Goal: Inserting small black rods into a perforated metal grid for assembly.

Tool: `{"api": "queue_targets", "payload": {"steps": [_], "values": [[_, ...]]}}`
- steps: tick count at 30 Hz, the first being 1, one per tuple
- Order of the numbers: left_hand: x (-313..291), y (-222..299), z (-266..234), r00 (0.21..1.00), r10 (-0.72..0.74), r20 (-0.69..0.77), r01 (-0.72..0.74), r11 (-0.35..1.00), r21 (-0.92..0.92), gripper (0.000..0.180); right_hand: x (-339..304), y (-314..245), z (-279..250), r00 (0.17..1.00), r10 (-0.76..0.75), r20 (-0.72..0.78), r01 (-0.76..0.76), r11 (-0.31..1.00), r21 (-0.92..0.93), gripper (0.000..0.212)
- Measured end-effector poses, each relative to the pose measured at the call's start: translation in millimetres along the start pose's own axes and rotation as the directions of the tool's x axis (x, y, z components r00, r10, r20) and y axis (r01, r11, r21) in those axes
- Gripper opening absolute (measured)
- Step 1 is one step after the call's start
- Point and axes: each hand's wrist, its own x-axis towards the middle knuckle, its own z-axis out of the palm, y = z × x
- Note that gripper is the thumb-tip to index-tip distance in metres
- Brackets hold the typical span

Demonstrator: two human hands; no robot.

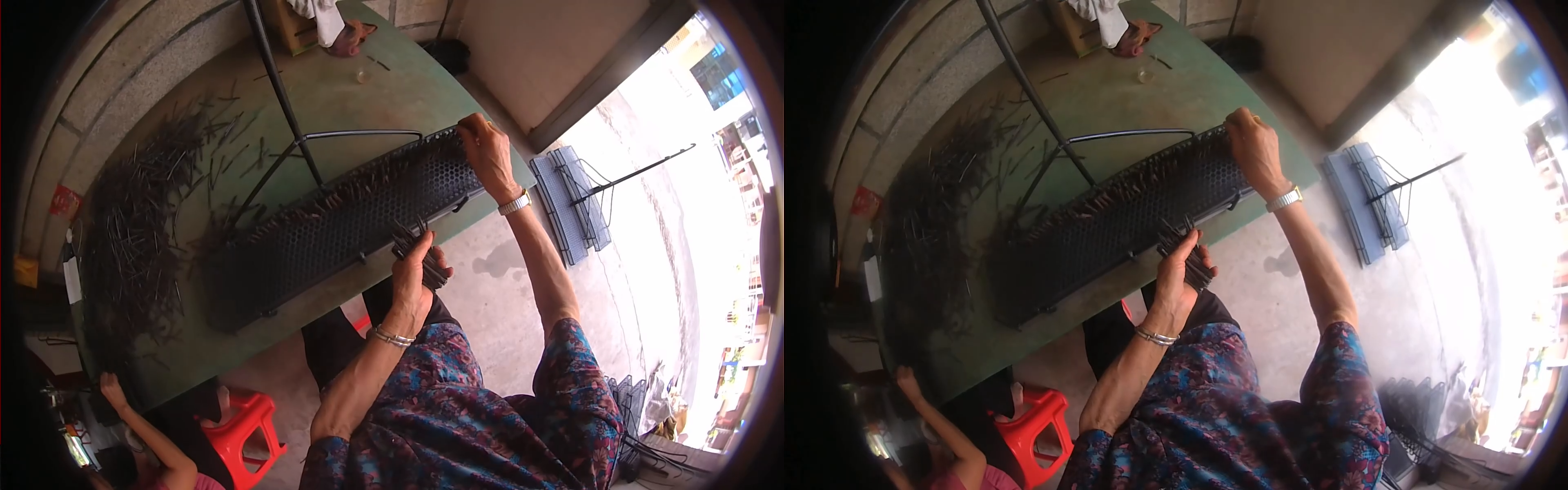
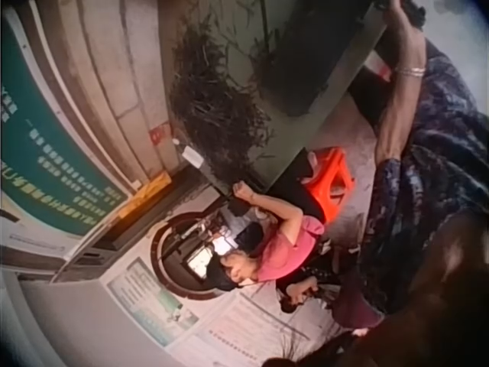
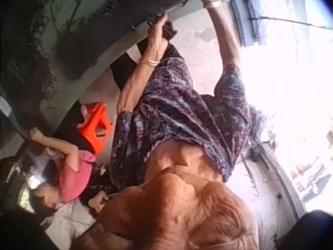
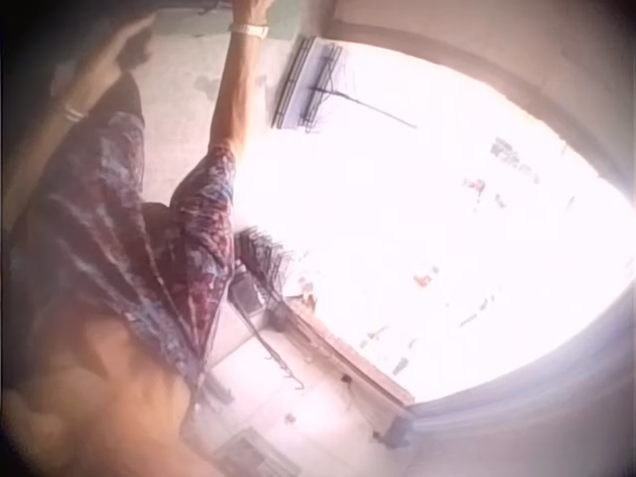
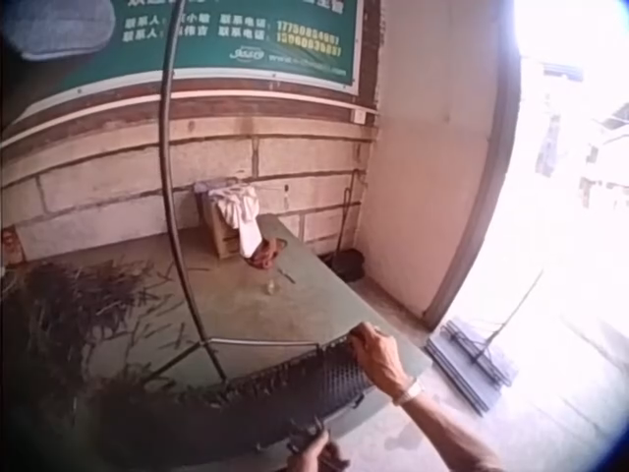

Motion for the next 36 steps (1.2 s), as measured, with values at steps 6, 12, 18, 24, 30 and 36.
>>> {"api": "queue_targets", "payload": {"steps": [6,12,18,24,30,36], "values": [[1.7,-2.6,-2.8,1.000,0.006,0.007,-0.006,1.000,0.000,0.015,-1.5,-3.5,-2.1,0.999,0.041,0.023,-0.042,0.999,0.024,0.009],[1.5,-2.7,1.1,1.000,0.030,-0.006,-0.030,1.000,0.010,0.016,-4.3,-2.3,-0.8,0.998,0.058,0.027,-0.058,0.998,0.006,0.010],[-2.3,-0.8,3.2,0.999,0.043,0.000,-0.043,0.999,0.032,0.017,-2.7,3.2,0.9,0.999,0.039,-0.011,-0.038,0.999,0.022,0.011],[-2.9,-1.2,4.0,0.998,0.056,0.006,-0.056,0.996,0.063,0.024,-9.8,7.5,3.6,0.993,-0.096,0.065,0.110,0.960,-0.256,0.016],[-2.5,0.9,7.6,0.998,0.062,0.014,-0.063,0.992,0.105,0.026,-22.0,-19.0,-5.2,0.997,-0.062,0.036,0.071,0.935,-0.349,0.019],[-4.6,6.4,6.3,0.998,0.063,0.025,-0.066,0.985,0.157,0.024,-63.4,-51.8,-30.2,0.686,0.063,0.725,-0.379,0.881,0.283,0.023]]}}
